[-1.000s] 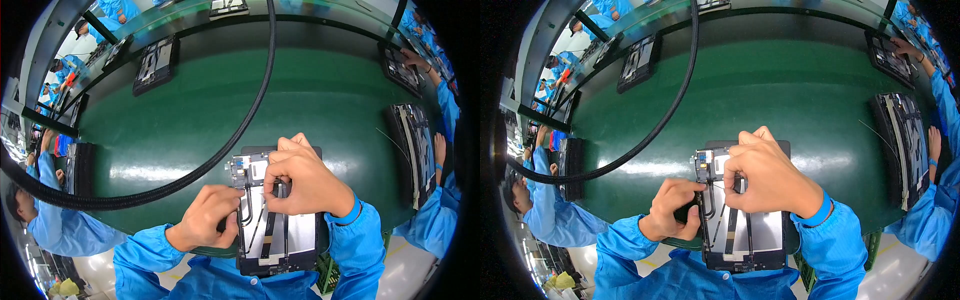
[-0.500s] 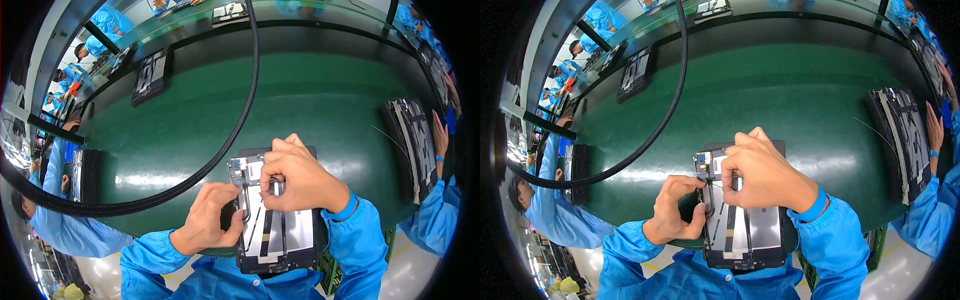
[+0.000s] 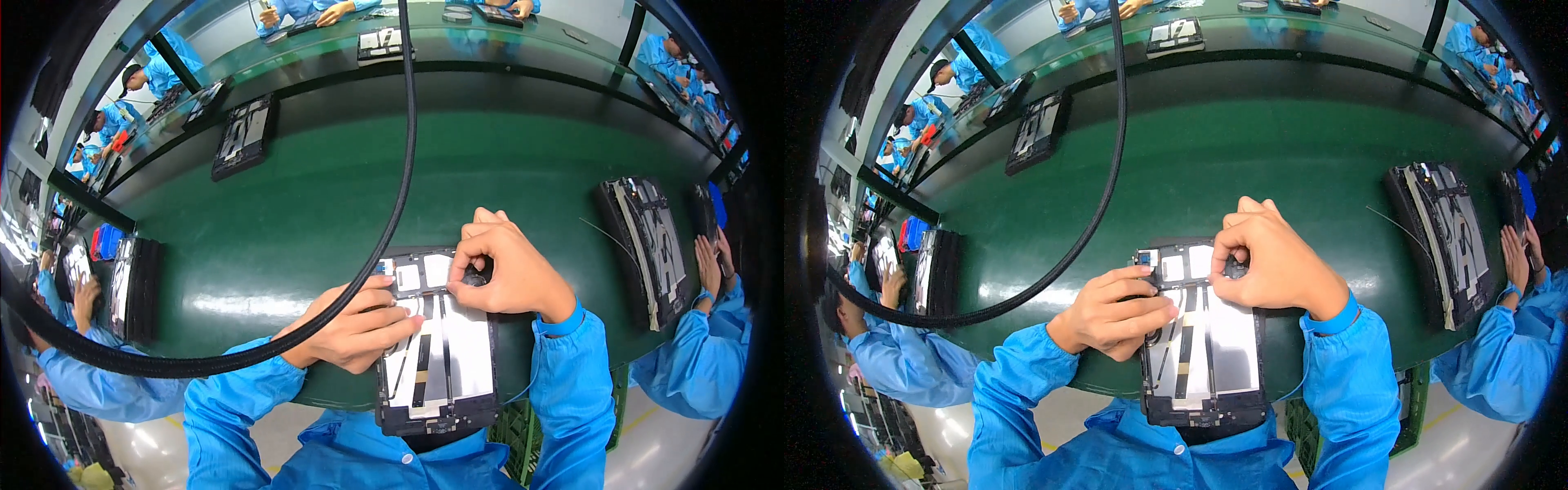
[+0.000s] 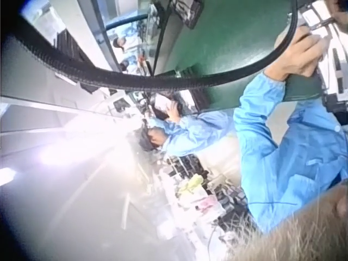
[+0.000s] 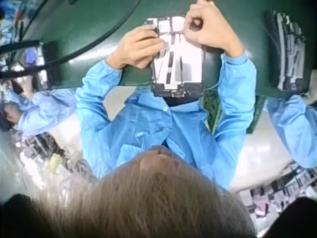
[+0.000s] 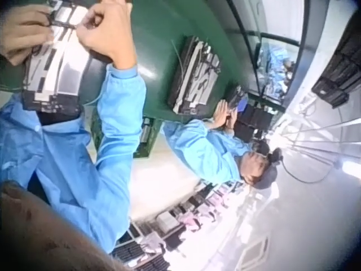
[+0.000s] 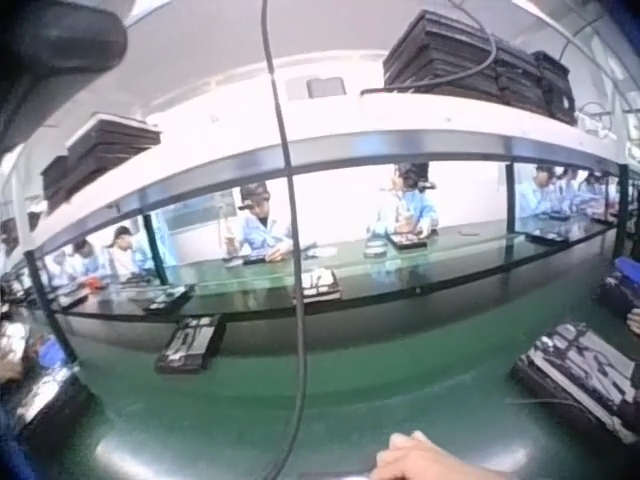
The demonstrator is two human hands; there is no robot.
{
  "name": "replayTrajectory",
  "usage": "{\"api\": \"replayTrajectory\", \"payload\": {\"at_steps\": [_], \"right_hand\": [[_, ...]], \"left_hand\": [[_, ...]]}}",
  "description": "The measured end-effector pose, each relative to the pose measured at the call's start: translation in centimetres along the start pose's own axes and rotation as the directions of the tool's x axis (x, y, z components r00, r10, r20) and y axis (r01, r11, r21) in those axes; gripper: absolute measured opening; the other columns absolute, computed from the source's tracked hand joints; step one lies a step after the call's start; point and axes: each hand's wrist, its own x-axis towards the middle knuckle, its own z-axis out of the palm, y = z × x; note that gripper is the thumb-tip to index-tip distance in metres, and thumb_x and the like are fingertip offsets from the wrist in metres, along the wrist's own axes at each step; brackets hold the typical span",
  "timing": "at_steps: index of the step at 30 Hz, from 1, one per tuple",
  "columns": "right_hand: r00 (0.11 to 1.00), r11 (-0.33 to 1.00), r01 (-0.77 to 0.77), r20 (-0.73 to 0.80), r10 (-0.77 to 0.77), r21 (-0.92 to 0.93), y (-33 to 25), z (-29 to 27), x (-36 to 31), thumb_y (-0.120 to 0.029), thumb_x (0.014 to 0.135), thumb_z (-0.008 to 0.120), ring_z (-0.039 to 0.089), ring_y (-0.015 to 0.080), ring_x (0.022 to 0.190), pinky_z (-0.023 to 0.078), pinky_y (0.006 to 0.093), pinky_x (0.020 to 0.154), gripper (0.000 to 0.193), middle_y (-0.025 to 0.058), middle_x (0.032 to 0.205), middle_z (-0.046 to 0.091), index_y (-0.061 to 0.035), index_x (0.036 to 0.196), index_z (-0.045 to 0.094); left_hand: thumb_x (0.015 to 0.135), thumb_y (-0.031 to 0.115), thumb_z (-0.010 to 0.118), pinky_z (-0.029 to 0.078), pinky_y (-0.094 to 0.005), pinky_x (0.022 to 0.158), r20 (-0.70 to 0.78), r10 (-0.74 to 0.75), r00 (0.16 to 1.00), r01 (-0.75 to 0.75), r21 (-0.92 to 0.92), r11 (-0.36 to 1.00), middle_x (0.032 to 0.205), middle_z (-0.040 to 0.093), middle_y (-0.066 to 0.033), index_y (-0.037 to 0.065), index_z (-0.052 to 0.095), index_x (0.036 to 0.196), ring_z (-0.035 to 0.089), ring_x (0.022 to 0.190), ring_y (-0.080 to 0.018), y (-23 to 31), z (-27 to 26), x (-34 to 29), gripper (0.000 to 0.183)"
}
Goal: Assembling internal components of a mobile device on a manufacturing production line.
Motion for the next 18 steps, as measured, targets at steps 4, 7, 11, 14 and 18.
{"api": "replayTrajectory", "payload": {"at_steps": [4, 7, 11, 14, 18], "right_hand": [[0.993, 0.994, -0.084, 0.089, 0.078, 0.068, 0.5, -1.1, 0.0, -0.019, 0.072, 0.085, 0.054, 0.0228, 0.083, 0.044, 0.0398, 0.085, 0.014, 0.0044, 0.070, 0.055, -0.0066, 0.074, 0.078], [0.986, 0.986, -0.132, 0.114, 0.120, 0.104, 0.8, -2.1, -0.8, -0.020, 0.071, 0.086, 0.055, 0.0230, 0.081, 0.045, 0.0383, 0.083, 0.016, 0.0045, 0.069, 0.056, -0.0061, 0.075, 0.079], [0.979, 0.985, -0.155, 0.147, 0.143, 0.073, 1.4, -2.5, -1.2, -0.020, 0.070, 0.086, 0.055, 0.0236, 0.080, 0.047, 0.0382, 0.082, 0.018, 0.0045, 0.069, 0.059, -0.0051, 0.075, 0.078], [0.982, 0.993, -0.096, 0.168, 0.085, 0.063, 2.1, -2.3, -1.2, -0.014, 0.070, 0.087, 0.052, 0.0204, 0.081, 0.043, 0.0379, 0.074, 0.013, 0.0030, 0.070, 0.055, -0.0060, 0.076, 0.079], [0.976, 0.986, -0.149, 0.173, 0.134, 0.074, 2.3, -2.5, -1.2, -0.016, 0.069, 0.087, 0.053, 0.0209, 0.082, 0.044, 0.0380, 0.077, 0.015, 0.0033, 0.071, 0.056, -0.0057, 0.075, 0.078]], "left_hand": [[0.075, 0.009, 0.072, 0.056, -0.0505, 0.112, 0.049, -0.073, 0.996, 0.079, -0.138, 0.987, 0.104, 0.081, -0.0030, 0.009, 0.079, 0.134, 0.073, 0.101, -0.0264, 0.8, 0.8, 1.4, 0.060], [0.079, 0.010, 0.075, 0.058, -0.0479, 0.104, 0.114, -0.144, 0.983, 0.176, -0.355, 0.918, 0.118, 0.079, -0.0126, 0.006, 0.073, 0.143, 0.073, 0.106, -0.0308, 2.1, 1.4, 2.6, 0.065], [0.084, 0.011, 0.078, 0.059, -0.0458, 0.104, 0.170, -0.269, 0.948, 0.312, -0.664, 0.680, 0.136, 0.073, -0.0221, 0.001, 0.067, 0.148, 0.074, 0.113, -0.0373, 4.3, 2.4, 3.6, 0.065], [0.086, 0.008, 0.078, 0.059, -0.0452, 0.108, 0.177, -0.339, 0.924, 0.338, -0.792, 0.508, 0.137, 0.074, -0.0221, -0.001, 0.066, 0.145, 0.074, 0.119, -0.0365, 5.4, 2.6, 4.1, 0.061], [0.088, 0.009, 0.081, 0.061, -0.0398, 0.090, 0.004, -0.401, 0.916, 0.312, -0.634, 0.708, 0.138, 0.071, -0.0185, 0.003, 0.073, 0.136, 0.072, 0.105, -0.0323, 5.2, 3.9, 4.9, 0.049]]}}
